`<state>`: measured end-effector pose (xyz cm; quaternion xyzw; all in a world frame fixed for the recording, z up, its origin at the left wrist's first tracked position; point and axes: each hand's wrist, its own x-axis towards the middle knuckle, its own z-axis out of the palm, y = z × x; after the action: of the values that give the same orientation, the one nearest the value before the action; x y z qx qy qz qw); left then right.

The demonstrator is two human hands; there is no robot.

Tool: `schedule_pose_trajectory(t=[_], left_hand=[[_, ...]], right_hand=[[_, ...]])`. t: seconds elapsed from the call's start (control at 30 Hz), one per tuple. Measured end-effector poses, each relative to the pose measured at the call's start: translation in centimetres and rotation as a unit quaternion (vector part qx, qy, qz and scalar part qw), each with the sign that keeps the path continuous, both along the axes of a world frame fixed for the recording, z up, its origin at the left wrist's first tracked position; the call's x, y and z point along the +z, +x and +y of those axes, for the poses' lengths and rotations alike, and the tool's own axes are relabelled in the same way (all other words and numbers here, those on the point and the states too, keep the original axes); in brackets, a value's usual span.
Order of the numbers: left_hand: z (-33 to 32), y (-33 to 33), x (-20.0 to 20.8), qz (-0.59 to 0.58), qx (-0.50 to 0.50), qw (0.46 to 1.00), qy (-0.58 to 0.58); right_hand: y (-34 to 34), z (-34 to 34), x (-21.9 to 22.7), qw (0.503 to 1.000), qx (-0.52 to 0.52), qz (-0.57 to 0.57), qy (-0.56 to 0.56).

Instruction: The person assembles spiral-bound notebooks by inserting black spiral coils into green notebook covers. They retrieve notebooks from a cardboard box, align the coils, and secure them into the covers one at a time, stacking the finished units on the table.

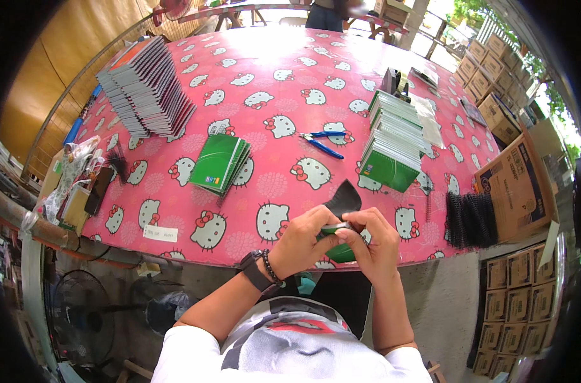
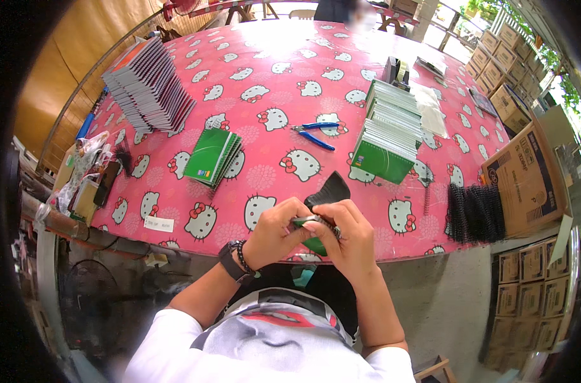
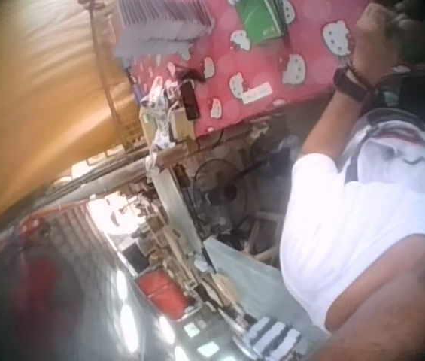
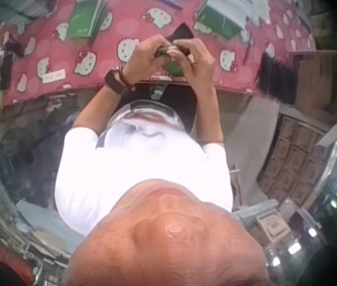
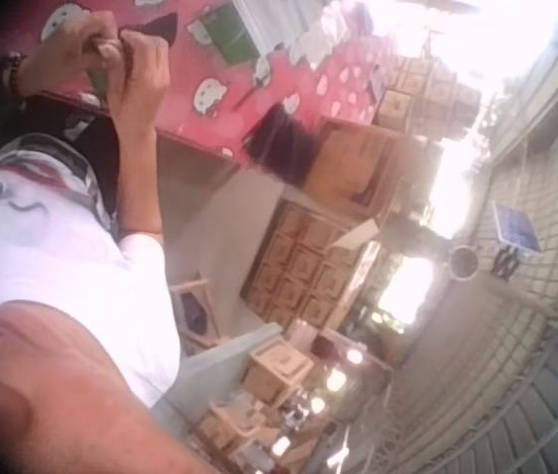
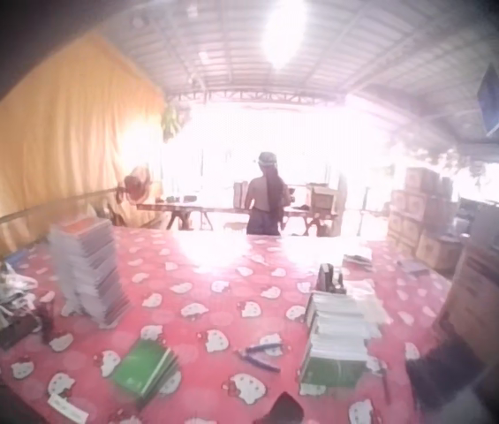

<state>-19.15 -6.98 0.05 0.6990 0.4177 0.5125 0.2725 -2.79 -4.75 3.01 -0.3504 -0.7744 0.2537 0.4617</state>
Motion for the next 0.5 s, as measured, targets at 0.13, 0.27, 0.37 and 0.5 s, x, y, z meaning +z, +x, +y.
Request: schedule_pose_trajectory(t=[0.13,0.27,0.37,0.5], left_hand=[[-1.6,-0.2,0.9,0.002,0.003,1.0,0.01],[-3.4,-1.1,2.0,0.022,0.004,1.0,-0.003],[-4.4,-2.2,1.6,0.0,0.001,1.0,-0.026],[-4.7,-3.8,1.0,-0.006,0.037,0.998,-0.054]], right_hand=[[0.0,-1.2,0.2,0.998,0.04,0.043,0.017],[-0.7,-1.9,0.4,0.995,0.074,0.02,0.061],[-1.3,-2.0,1.0,0.992,0.114,-0.014,0.05],[-3.1,-2.5,1.4,0.989,0.13,-0.063,0.012]])
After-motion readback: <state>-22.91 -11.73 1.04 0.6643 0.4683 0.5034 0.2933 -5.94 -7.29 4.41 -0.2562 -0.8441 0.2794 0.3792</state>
